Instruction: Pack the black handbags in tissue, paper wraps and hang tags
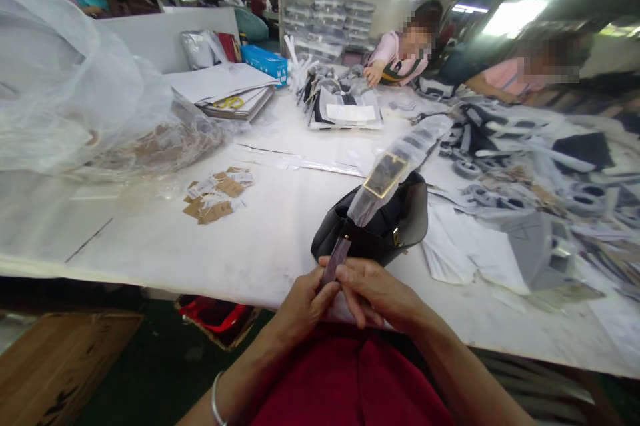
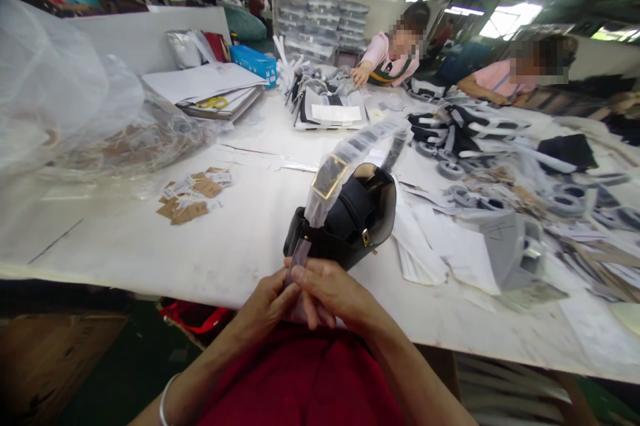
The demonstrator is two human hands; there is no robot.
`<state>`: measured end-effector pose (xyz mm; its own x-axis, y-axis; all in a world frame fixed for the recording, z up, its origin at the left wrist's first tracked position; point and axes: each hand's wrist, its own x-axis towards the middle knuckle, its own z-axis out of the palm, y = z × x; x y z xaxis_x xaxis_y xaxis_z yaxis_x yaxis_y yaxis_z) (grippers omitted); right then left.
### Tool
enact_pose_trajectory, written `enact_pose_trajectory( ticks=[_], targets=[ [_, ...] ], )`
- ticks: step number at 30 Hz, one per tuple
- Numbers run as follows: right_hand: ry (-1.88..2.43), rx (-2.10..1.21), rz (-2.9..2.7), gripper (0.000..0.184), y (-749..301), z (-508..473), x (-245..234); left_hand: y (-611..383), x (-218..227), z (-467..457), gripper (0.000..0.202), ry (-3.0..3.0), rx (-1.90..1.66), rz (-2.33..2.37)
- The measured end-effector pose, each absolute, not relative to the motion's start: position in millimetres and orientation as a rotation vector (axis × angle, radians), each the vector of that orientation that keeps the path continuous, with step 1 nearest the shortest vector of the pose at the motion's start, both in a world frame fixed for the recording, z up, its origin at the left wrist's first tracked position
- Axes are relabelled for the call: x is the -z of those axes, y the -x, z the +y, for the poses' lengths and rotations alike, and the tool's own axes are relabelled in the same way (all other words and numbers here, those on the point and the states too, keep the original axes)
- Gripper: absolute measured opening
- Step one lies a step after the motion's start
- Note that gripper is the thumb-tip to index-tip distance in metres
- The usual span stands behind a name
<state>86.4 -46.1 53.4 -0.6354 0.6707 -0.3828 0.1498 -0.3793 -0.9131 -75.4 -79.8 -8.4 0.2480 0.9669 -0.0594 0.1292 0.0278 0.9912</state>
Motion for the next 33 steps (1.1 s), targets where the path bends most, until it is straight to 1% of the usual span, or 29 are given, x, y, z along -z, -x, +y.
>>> enact_pose_trajectory(
  ticks=[3, 5, 6, 7, 9, 11, 13, 15, 16, 18, 19, 20, 21, 22, 24, 25, 26, 27, 29, 33],
  targets=[
    [1.125, -2.252, -1.636, 0.066, -113, -48, -56, 84, 5, -83, 0.031, -1.315, -0.748, 1.052],
    [1.263, -2.197, -1.657, 0.064, -142, -45, -63, 92, 1, -87, 0.024, -1.246, -0.585, 1.008],
    [1.360, -2.068, -1.641, 0.060, -157, -41, -69, 97, -1, -90, 0.023, -1.218, -0.496, 0.993],
    [1.451, -1.865, -1.604, 0.055, -174, -36, -74, 101, -3, -93, 0.024, -1.195, -0.405, 0.984],
    [1.552, -1.354, -1.501, 0.045, -204, -22, -86, 108, -5, -101, 0.025, -1.180, -0.249, 0.994],
    [1.602, -0.910, -1.409, 0.041, -227, -5, -93, 110, -8, -108, 0.023, -1.236, -0.173, 1.022],
    [1.668, -0.618, -1.395, 0.037, -241, 16, -93, 104, -11, -111, 0.023, -1.348, -0.164, 1.036],
    [1.702, -0.407, -1.468, 0.028, -247, 40, -87, 92, -17, -109, 0.024, -1.460, -0.184, 1.030],
    [1.684, -0.340, -1.524, 0.032, -247, 54, -83, 83, -19, -107, 0.025, -1.498, -0.194, 1.014],
    [1.609, -0.369, -1.606, 0.061, -243, 83, -75, 65, -23, -101, 0.027, -1.515, -0.212, 0.957],
    [1.575, -0.476, -1.613, 0.071, -240, 97, -71, 55, -23, -98, 0.029, -1.505, -0.221, 0.917],
    [1.547, -0.609, -1.604, 0.075, -235, 110, -69, 47, -22, -95, 0.030, -1.487, -0.234, 0.878],
    [1.518, -0.727, -1.598, 0.071, -230, 121, -66, 39, -20, -91, 0.032, -1.473, -0.254, 0.846],
    [1.486, -0.836, -1.597, 0.062, -224, 130, -64, 33, -16, -88, 0.034, -1.462, -0.271, 0.825],
    [1.421, -0.981, -1.627, 0.037, -213, 142, -60, 24, -7, -82, 0.041, -1.444, -0.299, 0.810],
    [1.386, -1.045, -1.642, 0.026, -209, 145, -58, 23, -2, -80, 0.047, -1.424, -0.311, 0.821],
    [1.354, -1.105, -1.653, 0.019, -206, 146, -56, 23, 4, -77, 0.054, -1.392, -0.326, 0.843],
    [1.329, -1.154, -1.658, 0.016, -204, 146, -53, 24, 9, -75, 0.061, -1.352, -0.344, 0.870],
    [1.294, -1.222, -1.653, 0.017, -204, 143, -49, 32, 17, -71, 0.069, -1.296, -0.401, 0.925],
    [1.274, -1.256, -1.653, 0.020, -221, 126, -47, 64, 23, -57, 0.068, -1.327, -0.546, 1.079]
  ],
)
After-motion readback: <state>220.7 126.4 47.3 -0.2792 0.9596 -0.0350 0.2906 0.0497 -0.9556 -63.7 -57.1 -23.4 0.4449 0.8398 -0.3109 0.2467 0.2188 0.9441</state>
